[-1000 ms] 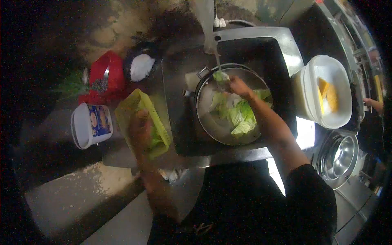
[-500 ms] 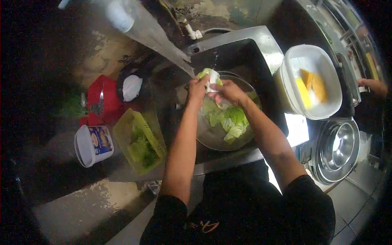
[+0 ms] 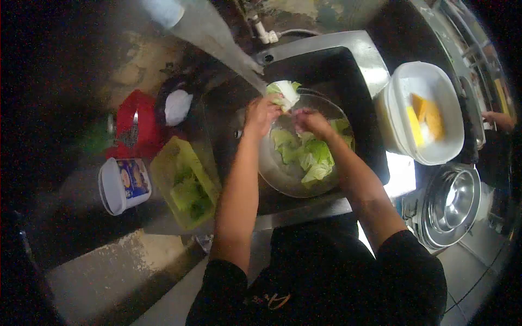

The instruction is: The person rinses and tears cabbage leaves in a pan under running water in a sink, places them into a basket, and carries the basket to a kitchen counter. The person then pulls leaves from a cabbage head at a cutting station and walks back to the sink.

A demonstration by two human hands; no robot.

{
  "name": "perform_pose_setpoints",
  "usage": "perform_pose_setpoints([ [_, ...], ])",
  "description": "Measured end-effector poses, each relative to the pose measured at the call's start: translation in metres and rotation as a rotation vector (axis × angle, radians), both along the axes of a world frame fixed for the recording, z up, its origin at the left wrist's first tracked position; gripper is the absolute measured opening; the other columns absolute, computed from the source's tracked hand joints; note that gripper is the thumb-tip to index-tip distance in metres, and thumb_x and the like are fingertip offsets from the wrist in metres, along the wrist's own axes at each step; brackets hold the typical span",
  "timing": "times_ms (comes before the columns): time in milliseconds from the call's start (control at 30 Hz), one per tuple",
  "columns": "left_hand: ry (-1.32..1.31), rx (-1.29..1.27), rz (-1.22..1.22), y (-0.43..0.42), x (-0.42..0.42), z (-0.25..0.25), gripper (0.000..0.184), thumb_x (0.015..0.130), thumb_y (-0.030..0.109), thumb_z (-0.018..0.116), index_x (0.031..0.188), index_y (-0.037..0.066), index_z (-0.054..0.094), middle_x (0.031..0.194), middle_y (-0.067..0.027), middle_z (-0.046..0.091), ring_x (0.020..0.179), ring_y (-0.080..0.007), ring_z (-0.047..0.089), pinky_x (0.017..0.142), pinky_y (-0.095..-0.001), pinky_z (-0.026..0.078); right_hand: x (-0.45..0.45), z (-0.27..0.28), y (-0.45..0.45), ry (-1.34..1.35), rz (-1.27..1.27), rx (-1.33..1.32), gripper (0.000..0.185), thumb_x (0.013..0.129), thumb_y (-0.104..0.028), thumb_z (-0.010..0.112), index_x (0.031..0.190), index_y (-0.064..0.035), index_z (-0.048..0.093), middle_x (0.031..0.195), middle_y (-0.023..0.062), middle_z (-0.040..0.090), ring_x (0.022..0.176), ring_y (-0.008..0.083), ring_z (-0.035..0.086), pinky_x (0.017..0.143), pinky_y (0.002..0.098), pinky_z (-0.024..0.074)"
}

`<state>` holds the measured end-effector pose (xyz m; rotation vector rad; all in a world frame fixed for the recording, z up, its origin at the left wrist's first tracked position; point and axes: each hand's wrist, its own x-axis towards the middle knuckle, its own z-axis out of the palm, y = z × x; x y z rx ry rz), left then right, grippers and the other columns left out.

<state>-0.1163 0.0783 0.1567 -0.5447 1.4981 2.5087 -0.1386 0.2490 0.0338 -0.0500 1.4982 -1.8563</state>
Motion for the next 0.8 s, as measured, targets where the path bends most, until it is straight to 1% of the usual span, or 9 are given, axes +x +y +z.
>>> perform_pose_setpoints([
  [133,-0.014,0.106,0.026,-0.015,0.016,-0.002,0.019,0.081,0.017,0.057,0.091,0.001,0.059,0.083,-0.0096,0.061,0.070,-0.0184,0.060,0.064,-0.0319,0.049,0.008,-0.012,-0.027,0.517,0.375,0.674,0.055,0.069,-0.032,0.070,0.113,-0.0042,0.051,0.102,0.0160,0.060,0.090,0.0316,0.058,0.079,0.0426,0.0465],
  [200,-0.019,0.070,0.013,-0.028,0.027,-0.002,0.021,0.082,0.020,0.055,0.094,0.002,0.059,0.087,-0.0089,0.061,0.076,-0.0197,0.059,0.068,-0.0341,0.049,0.020,-0.090,-0.046,1.134,0.433,0.882,0.068,0.062,-0.040,0.073,0.117,-0.0069,0.049,0.113,0.0198,0.055,0.102,0.0368,0.052,0.087,0.0428,0.0430],
  [300,-0.025,-0.045,-0.011,-0.042,0.056,0.012,0.025,0.083,0.024,0.052,0.099,0.005,0.058,0.094,-0.0085,0.061,0.087,-0.0225,0.057,0.074,-0.0371,0.047,0.037,-0.071,-0.059,0.836,0.528,0.851,0.070,0.063,-0.042,0.071,0.119,-0.0065,0.047,0.116,0.0211,0.051,0.108,0.0377,0.047,0.090,0.0426,0.0409],
  [367,-0.034,-0.038,-0.005,-0.054,0.065,0.005,0.025,0.083,0.024,0.052,0.099,0.006,0.057,0.096,-0.0087,0.061,0.088,-0.0228,0.058,0.073,-0.0373,0.048,0.026,-0.054,-0.067,0.919,0.651,0.975,0.064,0.066,-0.032,0.069,0.119,-0.0038,0.047,0.112,0.0193,0.054,0.099,0.0347,0.053,0.085,0.0405,0.0437],
  [467,-0.002,-0.037,0.126,-0.062,0.071,0.000,0.021,0.084,0.019,0.055,0.099,0.004,0.055,0.090,-0.0055,0.059,0.081,-0.0178,0.058,0.071,-0.0357,0.050,-0.017,-0.102,-0.067,0.936,0.381,0.717,0.051,0.070,-0.021,0.064,0.116,-0.0024,0.050,0.105,0.0157,0.058,0.087,0.0281,0.058,0.077,0.0390,0.0470],
  [533,-0.038,0.069,0.241,-0.063,0.068,0.003,0.026,0.084,0.022,0.056,0.102,0.004,0.053,0.093,-0.0062,0.059,0.086,-0.0188,0.058,0.073,-0.0374,0.051,-0.033,-0.093,-0.064,0.795,0.259,0.479,0.041,0.073,-0.016,0.059,0.111,-0.0014,0.053,0.101,0.0127,0.060,0.081,0.0234,0.060,0.073,0.0375,0.0483],
  [667,-0.002,-0.101,0.290,-0.057,0.063,0.005,0.036,0.084,0.029,0.057,0.108,0.004,0.050,0.099,-0.0076,0.057,0.091,-0.0219,0.058,0.074,-0.0398,0.052,-0.034,0.050,-0.052,0.296,0.250,0.185,0.026,0.079,-0.011,0.053,0.101,0.0008,0.058,0.092,0.0082,0.061,0.075,0.0180,0.059,0.070,0.0332,0.0492],
  [767,-0.122,-0.222,0.397,-0.057,0.059,-0.033,0.037,0.083,0.030,0.058,0.110,0.006,0.050,0.101,-0.0089,0.057,0.092,-0.0242,0.058,0.071,-0.0404,0.053,-0.036,0.056,-0.046,0.132,0.177,-0.065,0.026,0.083,-0.013,0.050,0.106,0.0000,0.055,0.094,0.0080,0.060,0.080,0.0169,0.058,0.070,0.0302,0.0501],
  [800,-0.175,-0.121,0.374,-0.054,0.059,-0.044,0.040,0.084,0.035,0.054,0.111,0.007,0.050,0.104,-0.0088,0.056,0.093,-0.0251,0.057,0.071,-0.0425,0.053,-0.033,0.084,-0.046,0.073,0.170,-0.138,0.028,0.084,-0.014,0.050,0.107,0.0000,0.054,0.095,0.0086,0.059,0.082,0.0173,0.058,0.068,0.0308,0.0506],
])
